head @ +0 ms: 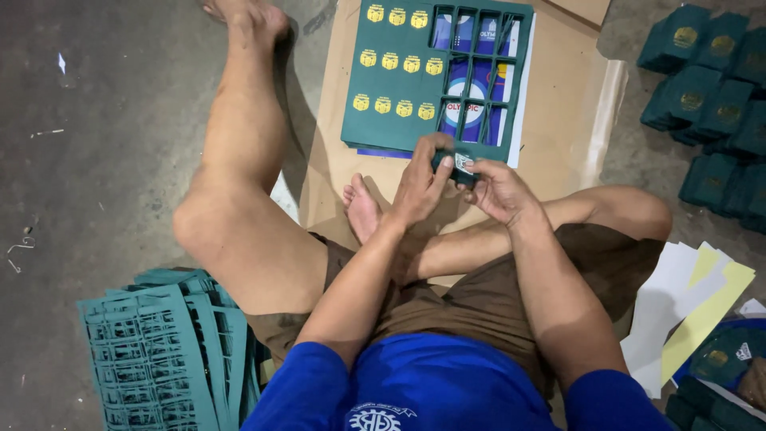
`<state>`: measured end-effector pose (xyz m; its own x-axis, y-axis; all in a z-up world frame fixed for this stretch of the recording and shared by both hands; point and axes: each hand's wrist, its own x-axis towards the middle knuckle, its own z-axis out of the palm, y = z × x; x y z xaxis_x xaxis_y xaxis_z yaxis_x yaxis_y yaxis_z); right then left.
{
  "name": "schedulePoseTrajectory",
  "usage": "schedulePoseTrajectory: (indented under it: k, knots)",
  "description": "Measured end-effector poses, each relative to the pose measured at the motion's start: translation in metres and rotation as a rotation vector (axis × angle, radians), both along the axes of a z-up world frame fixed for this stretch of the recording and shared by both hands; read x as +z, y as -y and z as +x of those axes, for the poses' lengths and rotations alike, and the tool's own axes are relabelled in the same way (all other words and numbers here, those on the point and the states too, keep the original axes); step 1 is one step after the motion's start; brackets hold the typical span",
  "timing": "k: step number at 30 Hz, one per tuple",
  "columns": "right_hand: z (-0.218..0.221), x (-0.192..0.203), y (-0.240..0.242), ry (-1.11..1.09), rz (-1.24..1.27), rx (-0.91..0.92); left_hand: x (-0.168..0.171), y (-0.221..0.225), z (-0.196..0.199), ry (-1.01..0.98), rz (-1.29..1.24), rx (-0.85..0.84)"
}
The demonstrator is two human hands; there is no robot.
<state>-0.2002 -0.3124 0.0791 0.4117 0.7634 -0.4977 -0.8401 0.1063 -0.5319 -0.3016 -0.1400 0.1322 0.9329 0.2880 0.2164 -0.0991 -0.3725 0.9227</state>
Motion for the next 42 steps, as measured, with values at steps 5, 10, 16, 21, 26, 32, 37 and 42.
schedulePoseTrajectory:
  k: [5, 10, 16, 21, 26, 32, 37, 42]
  knots:
    - [-0.010, -0.001, -0.013, 0.568, -0.473, -0.086, -0.049, 0.009, 0.016, -0.163, -0.525, 0.315]
    - [-0.036, 0.030, -0.031, 1.461, -0.513, -0.129, -0.046, 0.011, 0.016, -0.416, -1.299, 0.546]
    - [-0.030, 0.011, -0.029, 0.904, -0.189, -0.019, -0.095, -0.009, 0.020, -0.528, -0.999, 0.560]
    - [-0.026, -0.001, -0.026, 0.817, -0.246, -0.002, -0.089, -0.019, 0.020, -0.537, -1.154, 0.526]
    - [-0.021, -0.013, -0.022, 0.902, -0.319, 0.004, -0.091, -0.017, 0.023, -0.507, -1.134, 0.459]
    - [-0.021, -0.012, -0.021, 0.898, -0.199, -0.011, -0.099, -0.019, 0.023, -0.574, -1.078, 0.468]
    - [-0.014, -0.038, -0.012, 0.886, -0.297, -0.030, -0.045, -0.025, 0.018, -0.687, -1.122, 0.358]
    - [-0.015, -0.022, -0.013, 0.705, -0.272, -0.023, -0.082, -0.028, 0.017, -0.683, -0.910, 0.288]
